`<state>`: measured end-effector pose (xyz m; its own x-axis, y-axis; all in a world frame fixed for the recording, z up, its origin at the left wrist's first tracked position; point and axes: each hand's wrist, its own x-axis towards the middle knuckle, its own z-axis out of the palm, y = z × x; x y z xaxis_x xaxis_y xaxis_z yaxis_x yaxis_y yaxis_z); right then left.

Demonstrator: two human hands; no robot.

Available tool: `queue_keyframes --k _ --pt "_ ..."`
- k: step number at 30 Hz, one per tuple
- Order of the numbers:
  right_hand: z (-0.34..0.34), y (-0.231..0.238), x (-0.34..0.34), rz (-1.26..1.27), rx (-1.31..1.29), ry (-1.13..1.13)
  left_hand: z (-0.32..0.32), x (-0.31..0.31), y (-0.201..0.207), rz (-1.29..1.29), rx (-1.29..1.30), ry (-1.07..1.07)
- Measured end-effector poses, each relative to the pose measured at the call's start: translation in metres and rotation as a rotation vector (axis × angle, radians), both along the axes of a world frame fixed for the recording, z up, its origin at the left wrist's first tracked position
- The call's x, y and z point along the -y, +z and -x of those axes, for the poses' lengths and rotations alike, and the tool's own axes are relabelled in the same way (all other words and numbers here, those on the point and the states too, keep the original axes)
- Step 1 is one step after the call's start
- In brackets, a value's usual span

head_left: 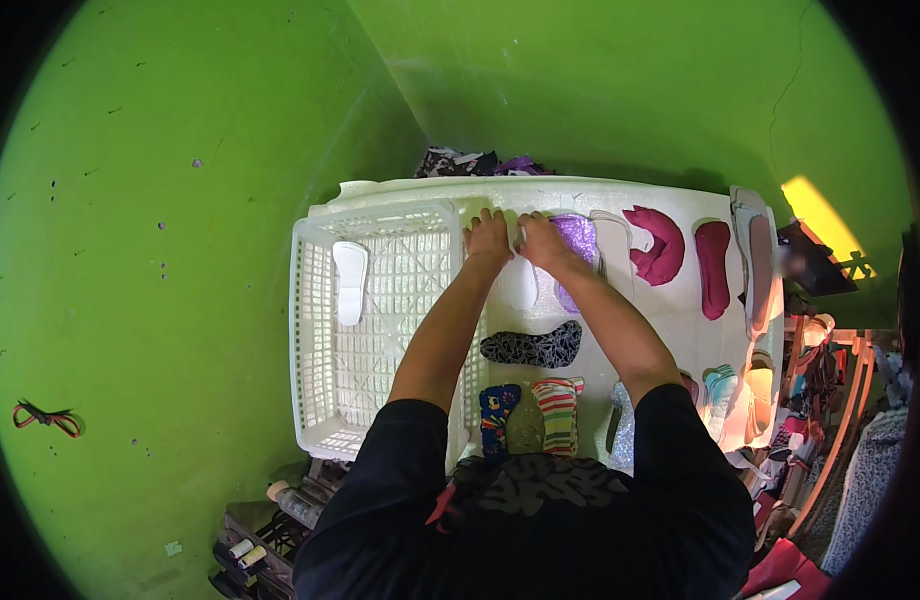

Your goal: Organize various shoe insoles on a table and place them into a white plastic basket.

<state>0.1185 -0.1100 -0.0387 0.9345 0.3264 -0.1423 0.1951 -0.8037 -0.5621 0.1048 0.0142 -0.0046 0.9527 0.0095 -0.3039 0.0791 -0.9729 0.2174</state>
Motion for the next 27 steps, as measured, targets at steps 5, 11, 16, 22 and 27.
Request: queue_keyframes --k 5,11,16,22,27 --pt "-0.001 0.001 0.0 -0.015 0.049 -0.03 0.003 0.002 -0.001 -0.012 0.077 -0.051" --pt "0.01 0.01 0.006 -0.044 0.147 -0.038 0.011 0.004 -0.002 -0.152 0.19 -0.169" --pt "0.017 0.024 0.017 -0.106 0.061 -0.025 0.015 0.002 -0.003 -0.129 0.364 -0.2" --pt "0.02 0.045 0.032 -0.23 0.123 -0.021 0.012 -0.006 0.014 0.371 0.289 -0.148" --pt "0.041 0.088 0.048 -0.437 0.029 -0.071 0.027 -0.017 0.051 0.837 0.324 -0.151"
